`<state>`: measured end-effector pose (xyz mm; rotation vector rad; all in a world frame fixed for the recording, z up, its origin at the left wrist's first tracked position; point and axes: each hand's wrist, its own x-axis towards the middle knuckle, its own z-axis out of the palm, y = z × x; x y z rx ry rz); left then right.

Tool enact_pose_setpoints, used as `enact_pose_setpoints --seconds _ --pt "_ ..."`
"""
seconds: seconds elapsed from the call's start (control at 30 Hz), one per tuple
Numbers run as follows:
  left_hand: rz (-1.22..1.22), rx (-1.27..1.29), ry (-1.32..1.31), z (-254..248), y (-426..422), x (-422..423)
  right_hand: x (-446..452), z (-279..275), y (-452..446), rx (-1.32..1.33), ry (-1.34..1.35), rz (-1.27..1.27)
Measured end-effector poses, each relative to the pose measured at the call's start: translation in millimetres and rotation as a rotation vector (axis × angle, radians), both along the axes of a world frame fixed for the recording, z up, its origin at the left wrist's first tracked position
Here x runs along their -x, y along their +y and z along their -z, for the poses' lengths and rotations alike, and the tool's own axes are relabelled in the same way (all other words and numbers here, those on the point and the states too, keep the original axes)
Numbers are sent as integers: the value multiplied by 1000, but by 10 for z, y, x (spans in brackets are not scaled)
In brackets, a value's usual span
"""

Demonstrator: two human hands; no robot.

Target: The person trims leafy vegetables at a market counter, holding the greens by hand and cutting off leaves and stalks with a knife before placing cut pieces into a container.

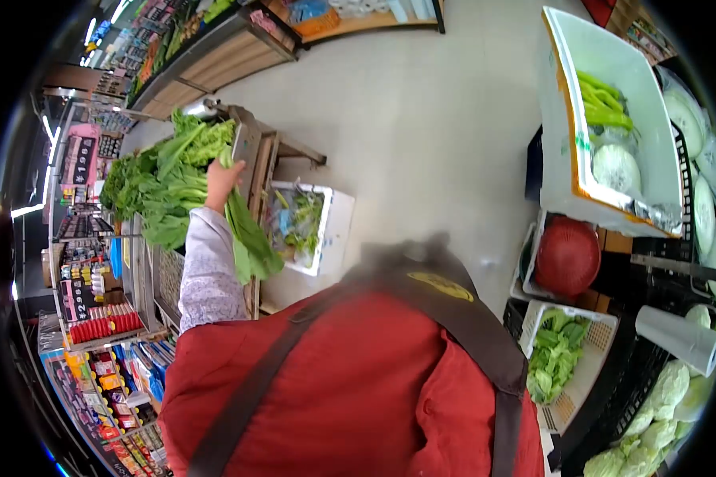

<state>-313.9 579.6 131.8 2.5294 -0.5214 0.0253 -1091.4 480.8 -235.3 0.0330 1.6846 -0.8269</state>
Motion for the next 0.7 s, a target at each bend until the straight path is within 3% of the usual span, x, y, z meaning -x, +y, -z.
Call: enact_pose_setpoints --seconds 0.07,0.2,0.27,0.3,0.33,0.37,0.4,0.53,0.57,0.63,0.7 --pt "89 -225 192 342 266 421 -59 -1 -26 8 -21 -34" --pt "147 -266 402 1344 827 1130 -150 -41 58 14 -50 -70" --pt "149 -583 272 1879 1100 1278 -256 -54 78 18 -63 -95" --pt "136 -548 496 1662 1033 1514 -332 -33 81 24 -67 -114" --pt "219 -469 509 1685 1105 1624 -402 -4 88 23 -82 -131" --pt "96 -528 526 1577 1030 1760 -476 26 101 25 -84 -149" --pt "189 -470 598 1565 1075 1741 -534 49 107 30 -83 -164" --pt "129 5 661 1498 1161 1466 -820 109 163 30 -59 -209" --pt "96 123 554 1423 1150 1356 -899 122 188 24 -47 -206" --pt "261 42 168 1508 1244 821 -1060 131 248 8 -19 -201" --pt "230 81 58 1687 1328 381 -1144 125 396 -13 20 -181"
